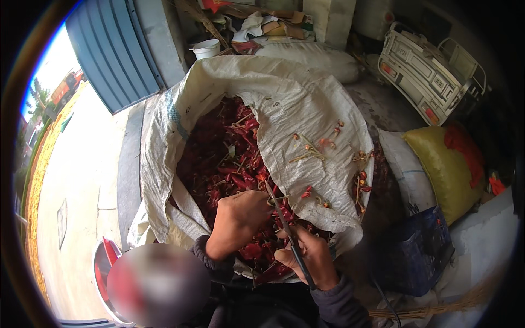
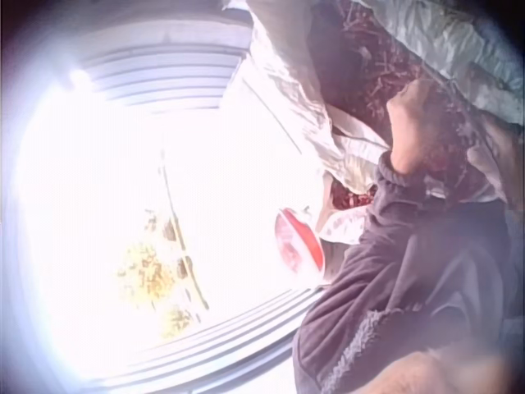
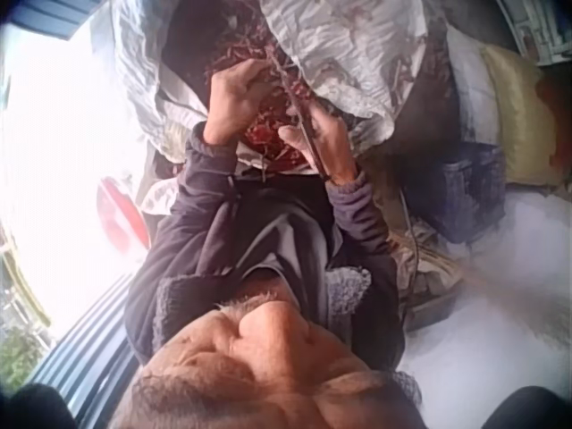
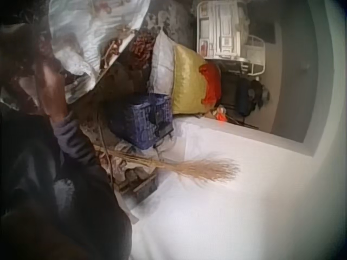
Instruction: The person repeatedly picks dried red chilies from a large white sack and uses scissors to cut off the stems. The trimmed chilies are dropped back into the sack while the stems are discarded. The task continues throughout the clip with consistent hand and tool movements.
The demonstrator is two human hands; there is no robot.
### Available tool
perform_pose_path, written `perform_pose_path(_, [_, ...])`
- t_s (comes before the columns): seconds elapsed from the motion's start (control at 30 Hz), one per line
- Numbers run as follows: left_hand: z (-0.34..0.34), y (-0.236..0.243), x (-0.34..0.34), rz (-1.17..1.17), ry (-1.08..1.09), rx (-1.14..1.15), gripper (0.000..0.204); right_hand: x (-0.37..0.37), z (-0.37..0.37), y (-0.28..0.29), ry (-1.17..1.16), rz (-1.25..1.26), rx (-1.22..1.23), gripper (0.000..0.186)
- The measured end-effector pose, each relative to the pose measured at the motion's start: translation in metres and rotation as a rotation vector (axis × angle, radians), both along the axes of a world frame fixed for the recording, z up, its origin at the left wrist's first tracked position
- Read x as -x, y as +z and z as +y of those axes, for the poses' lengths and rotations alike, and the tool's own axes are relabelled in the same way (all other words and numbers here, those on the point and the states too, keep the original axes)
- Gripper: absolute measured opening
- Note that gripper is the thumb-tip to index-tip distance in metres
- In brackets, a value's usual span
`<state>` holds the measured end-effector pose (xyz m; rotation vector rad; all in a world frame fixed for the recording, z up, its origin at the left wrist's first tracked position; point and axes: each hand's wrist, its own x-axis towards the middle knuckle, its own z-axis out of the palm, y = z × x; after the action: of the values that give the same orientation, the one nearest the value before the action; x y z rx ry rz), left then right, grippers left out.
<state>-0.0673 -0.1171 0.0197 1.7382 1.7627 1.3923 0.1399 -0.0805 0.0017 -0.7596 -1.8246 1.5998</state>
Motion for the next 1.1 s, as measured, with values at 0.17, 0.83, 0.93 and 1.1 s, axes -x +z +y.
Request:
perform_pose_path(0.17, [-0.004,0.000,-0.003,-0.450,-0.077,0.058,0.021,-0.010,-0.001,0.011,0.256,0.264,0.588,0.059])
perform_pose_path(0.83, [0.071,-0.045,0.158,1.042,0.480,0.530,0.018,-0.037,0.030,0.006,-0.181,0.792,0.390,0.105])
perform_pose_path(0.93, [0.072,-0.048,0.153,1.078,0.437,0.557,0.019,-0.040,0.028,0.009,-0.331,0.848,0.325,0.096])
perform_pose_path(1.1, [0.076,-0.048,0.161,1.105,0.411,0.598,0.018,-0.040,0.029,0.011,-0.366,0.863,0.299,0.089])
